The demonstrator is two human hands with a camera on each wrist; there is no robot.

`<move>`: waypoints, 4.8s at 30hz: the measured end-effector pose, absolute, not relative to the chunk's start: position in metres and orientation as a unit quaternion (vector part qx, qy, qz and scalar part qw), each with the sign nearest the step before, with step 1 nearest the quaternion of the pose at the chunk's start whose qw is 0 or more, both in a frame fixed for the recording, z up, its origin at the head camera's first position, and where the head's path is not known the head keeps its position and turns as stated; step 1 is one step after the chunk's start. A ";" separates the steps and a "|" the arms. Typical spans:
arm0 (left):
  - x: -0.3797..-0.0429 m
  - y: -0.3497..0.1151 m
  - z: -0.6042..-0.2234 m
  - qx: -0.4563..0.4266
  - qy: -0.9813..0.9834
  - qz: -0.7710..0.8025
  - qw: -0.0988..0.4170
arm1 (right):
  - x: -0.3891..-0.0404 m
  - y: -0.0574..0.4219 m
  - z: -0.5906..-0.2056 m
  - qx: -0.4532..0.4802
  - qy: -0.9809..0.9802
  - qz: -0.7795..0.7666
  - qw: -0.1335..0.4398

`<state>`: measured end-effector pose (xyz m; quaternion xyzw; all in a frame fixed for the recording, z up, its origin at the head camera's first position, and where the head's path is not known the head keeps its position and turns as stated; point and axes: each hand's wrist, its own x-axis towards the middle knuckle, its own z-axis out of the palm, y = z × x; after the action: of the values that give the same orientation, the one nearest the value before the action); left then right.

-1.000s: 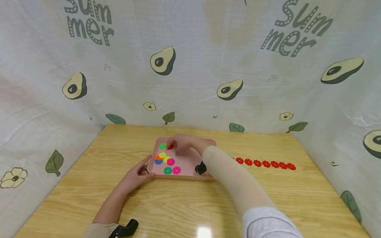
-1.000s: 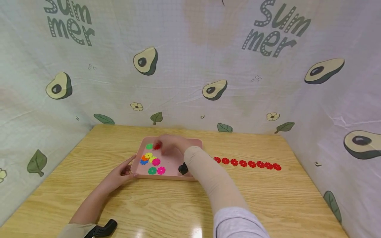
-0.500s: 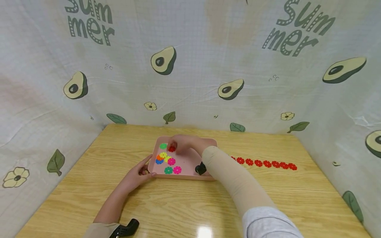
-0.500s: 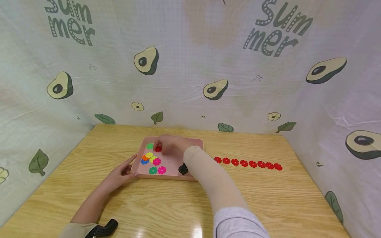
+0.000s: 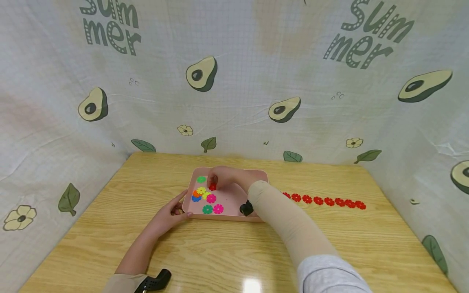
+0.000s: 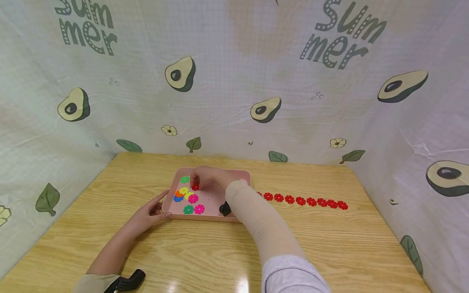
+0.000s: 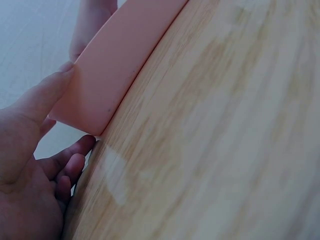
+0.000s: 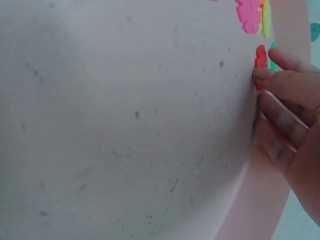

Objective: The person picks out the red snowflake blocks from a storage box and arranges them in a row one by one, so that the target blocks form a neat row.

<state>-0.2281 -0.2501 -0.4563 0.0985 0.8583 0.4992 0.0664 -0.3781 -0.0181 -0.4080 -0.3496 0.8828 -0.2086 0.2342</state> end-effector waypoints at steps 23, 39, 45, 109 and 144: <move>-0.229 -0.251 -0.458 0.104 0.852 0.509 0.067 | -0.380 -0.020 -0.405 -0.356 0.872 -0.197 0.271; -0.227 -0.251 -0.456 0.092 0.859 0.499 0.072 | -0.370 -0.016 -0.400 -0.343 0.875 -0.225 0.258; -0.226 -0.252 -0.454 0.098 0.861 0.494 0.072 | -0.364 -0.009 -0.394 -0.341 0.876 -0.213 0.264; -0.228 -0.256 -0.457 0.115 0.859 0.494 0.066 | -0.277 0.220 -0.363 -0.268 0.898 -0.319 0.144; -0.229 -0.257 -0.457 0.111 0.862 0.490 0.067 | -0.249 0.337 -0.381 -0.144 0.913 -0.357 0.135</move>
<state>-0.2291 -0.2566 -0.4569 0.1106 0.8621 0.4900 0.0670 -0.2495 0.3366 -0.3815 -0.1439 0.9131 -0.3568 0.1350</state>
